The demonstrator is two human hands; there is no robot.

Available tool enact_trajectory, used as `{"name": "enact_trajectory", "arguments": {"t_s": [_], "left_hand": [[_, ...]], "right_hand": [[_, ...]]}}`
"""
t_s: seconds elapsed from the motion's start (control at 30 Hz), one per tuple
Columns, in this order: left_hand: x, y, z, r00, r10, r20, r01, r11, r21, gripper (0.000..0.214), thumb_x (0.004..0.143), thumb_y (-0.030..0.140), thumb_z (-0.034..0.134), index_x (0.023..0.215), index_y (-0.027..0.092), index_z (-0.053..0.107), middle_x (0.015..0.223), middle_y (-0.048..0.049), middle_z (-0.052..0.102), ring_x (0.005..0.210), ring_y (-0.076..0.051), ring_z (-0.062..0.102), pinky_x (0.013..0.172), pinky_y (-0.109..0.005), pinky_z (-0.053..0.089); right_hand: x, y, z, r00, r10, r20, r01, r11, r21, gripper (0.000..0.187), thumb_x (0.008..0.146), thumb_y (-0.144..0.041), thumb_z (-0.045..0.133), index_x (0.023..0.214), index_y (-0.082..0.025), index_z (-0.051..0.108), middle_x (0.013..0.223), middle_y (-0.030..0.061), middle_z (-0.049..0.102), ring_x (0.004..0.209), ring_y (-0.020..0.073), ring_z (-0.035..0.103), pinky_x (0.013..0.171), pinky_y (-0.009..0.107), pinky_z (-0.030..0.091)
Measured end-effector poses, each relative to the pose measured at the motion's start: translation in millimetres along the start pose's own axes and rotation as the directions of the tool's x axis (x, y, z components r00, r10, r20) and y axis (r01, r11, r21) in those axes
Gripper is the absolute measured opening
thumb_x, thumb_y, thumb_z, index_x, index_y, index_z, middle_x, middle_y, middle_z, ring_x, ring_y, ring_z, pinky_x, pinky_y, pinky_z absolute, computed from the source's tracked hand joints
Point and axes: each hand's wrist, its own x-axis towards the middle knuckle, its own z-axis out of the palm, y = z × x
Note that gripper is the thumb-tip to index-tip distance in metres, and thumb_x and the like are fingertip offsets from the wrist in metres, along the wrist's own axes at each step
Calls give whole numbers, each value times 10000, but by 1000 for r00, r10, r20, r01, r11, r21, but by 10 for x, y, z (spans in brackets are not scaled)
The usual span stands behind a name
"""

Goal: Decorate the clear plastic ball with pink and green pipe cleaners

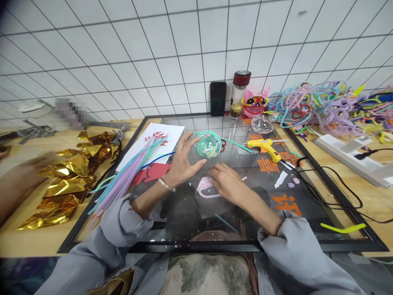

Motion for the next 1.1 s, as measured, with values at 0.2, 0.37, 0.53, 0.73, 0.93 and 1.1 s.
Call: {"name": "enact_trajectory", "arguments": {"t_s": [0.2,0.37,0.53,0.73,0.93,1.1], "left_hand": [[-131,174,6,997,75,-36,-75,997,-15,389,830,210,647,1209,174,568,1340,-161,505,1235,-274,530,1044,-459,467],[-178,154,75,994,102,-25,-104,992,-78,305,845,180,618,1149,170,608,1248,-146,560,1128,-236,576,977,-414,518],[-178,109,108,997,67,-44,-74,984,-161,232,860,167,592,1087,169,640,1151,-128,607,1093,-218,603,944,-387,527],[-153,195,63,996,-89,27,93,934,-344,90,874,182,578,836,150,654,765,-41,656,709,-130,597,676,-251,489],[-114,278,-19,915,-351,199,403,760,-510,252,894,375,571,933,141,655,773,-26,642,643,-112,528,605,-231,420],[-108,309,-4,886,-394,246,459,661,-593,320,889,448,584,867,136,654,697,-5,613,619,-101,518,596,-218,417]], "right_hand": [[-29,37,71,1000,0,-4,0,1000,-3,203,925,-151,505,1044,-182,666,972,98,643,953,225,604,859,359,493],[-55,22,54,1000,7,19,-7,1000,16,181,937,-202,507,1028,-196,663,980,89,643,956,220,601,856,348,484],[-52,55,66,998,9,54,-10,1000,10,108,889,-187,573,948,-206,662,996,80,643,972,231,598,867,367,479],[7,102,5,997,74,29,-75,997,26,166,897,-108,492,811,-178,616,861,69,636,808,200,614,718,305,465],[92,55,-285,950,100,-296,-55,986,157,154,909,-190,522,800,-168,627,727,38,636,658,164,578,614,267,409],[223,-4,-333,920,118,-375,-43,979,201,135,873,-201,556,781,-169,649,714,36,663,632,157,581,597,261,412]]}}
